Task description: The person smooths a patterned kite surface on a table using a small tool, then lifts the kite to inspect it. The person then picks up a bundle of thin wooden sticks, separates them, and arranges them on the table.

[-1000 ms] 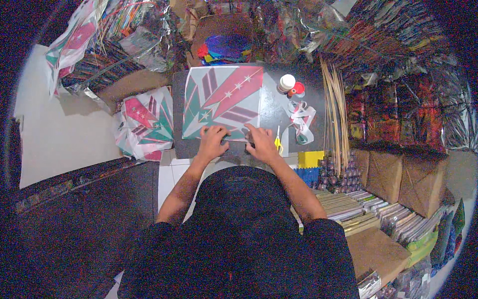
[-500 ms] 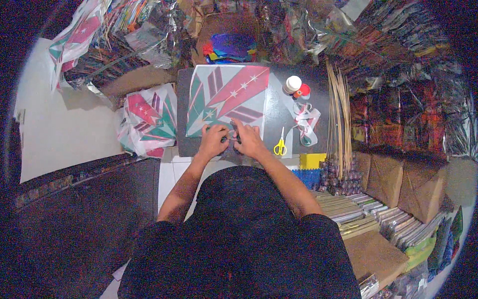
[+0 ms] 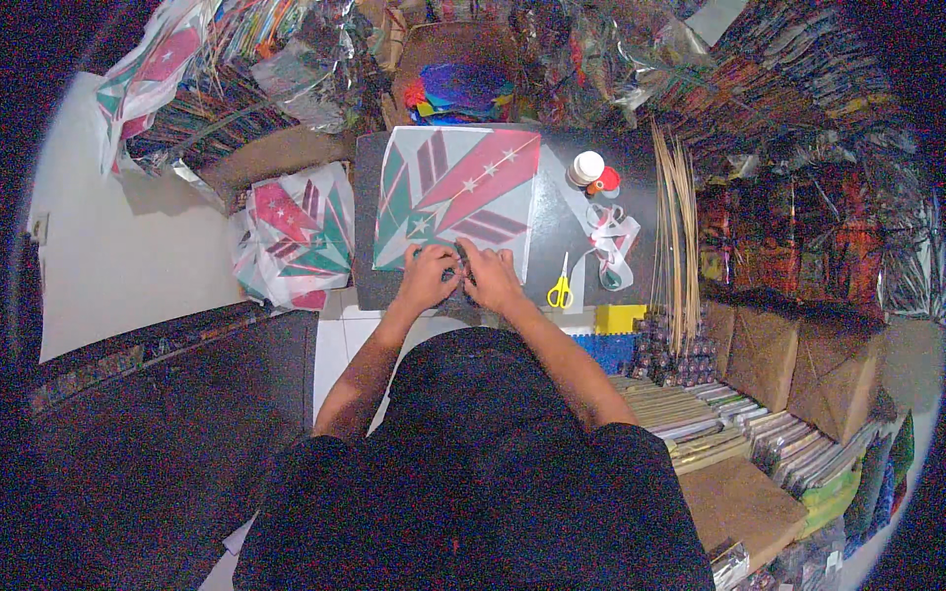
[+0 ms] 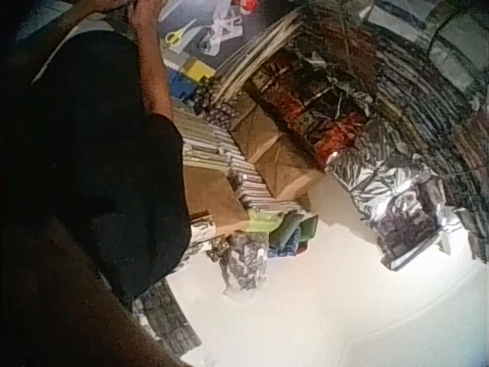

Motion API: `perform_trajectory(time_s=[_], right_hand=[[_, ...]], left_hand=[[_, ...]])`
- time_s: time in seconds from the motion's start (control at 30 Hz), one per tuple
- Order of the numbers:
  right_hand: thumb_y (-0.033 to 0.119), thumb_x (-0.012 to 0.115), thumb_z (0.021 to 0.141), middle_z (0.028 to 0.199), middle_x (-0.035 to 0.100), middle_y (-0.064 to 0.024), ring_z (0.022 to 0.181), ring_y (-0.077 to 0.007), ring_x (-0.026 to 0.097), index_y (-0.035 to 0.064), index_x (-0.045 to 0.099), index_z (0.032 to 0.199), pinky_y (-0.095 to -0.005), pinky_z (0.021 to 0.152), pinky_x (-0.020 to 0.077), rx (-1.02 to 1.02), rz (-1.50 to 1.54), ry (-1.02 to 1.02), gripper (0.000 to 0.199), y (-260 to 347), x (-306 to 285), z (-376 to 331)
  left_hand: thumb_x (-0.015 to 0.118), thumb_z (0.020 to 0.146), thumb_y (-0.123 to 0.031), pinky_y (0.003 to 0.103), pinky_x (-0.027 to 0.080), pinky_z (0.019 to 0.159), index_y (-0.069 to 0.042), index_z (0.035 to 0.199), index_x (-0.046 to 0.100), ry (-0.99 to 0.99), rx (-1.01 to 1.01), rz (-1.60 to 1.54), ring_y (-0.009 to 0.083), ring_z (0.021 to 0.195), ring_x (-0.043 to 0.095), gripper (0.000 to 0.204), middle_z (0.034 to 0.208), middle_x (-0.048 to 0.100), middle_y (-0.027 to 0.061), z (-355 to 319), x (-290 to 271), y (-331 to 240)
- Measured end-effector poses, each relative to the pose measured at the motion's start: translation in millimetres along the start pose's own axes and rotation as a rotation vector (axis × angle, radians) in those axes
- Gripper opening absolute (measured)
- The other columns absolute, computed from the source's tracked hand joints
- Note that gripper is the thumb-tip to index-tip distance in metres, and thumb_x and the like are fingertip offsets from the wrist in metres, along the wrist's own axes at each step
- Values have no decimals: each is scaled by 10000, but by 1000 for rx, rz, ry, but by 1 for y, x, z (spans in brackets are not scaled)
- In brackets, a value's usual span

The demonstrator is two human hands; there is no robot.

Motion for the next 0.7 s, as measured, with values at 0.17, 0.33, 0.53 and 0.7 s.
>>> perform_trajectory(time_s=[0.17, 0.33, 0.53, 0.7], right_hand=[[162, 758, 868, 1028, 736, -157, 1014, -380, 691, 128, 445, 1525, -514, 936, 406, -52, -32, -63, 728, 6, -8, -1], [145, 752, 848, 1025, 732, -178, 1006, -394, 691, 130, 466, 1501, -504, 913, 411, -58, -50, -27, 713, 11, -18, -2], [147, 754, 840, 966, 709, -65, 1012, -301, 633, 127, 453, 1547, -465, 928, 371, -74, -107, -21, 769, -5, -9, -8], [162, 745, 807, 1046, 699, -72, 1083, -308, 619, 118, 454, 1541, -483, 967, 375, -45, -22, -95, 790, -10, -27, -20]], left_hand=[[791, 847, -245, 568, 277, 1138, -159, 928, 760, -21, 4, 1, 233, 1263, 609, 123, 1223, 708, 11, 0, 0, 1], [792, 838, -245, 570, 275, 1139, -162, 929, 763, 6, -7, 11, 233, 1262, 610, 127, 1231, 703, 10, 1, 1, 2], [788, 830, -242, 562, 283, 1126, -167, 926, 760, 12, 9, 11, 238, 1253, 608, 125, 1227, 698, 4, 3, 2, 3], [791, 823, -255, 548, 280, 1126, -173, 987, 746, 18, -2, 29, 232, 1254, 600, 188, 1208, 692, 6, 3, 1, 2]])
Point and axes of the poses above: each hand's wrist, its own z-axis towards the middle knuckle, its own x-axis out of the palm, y = z × x, the point moved 3 cm from there along z, towards the middle knuckle
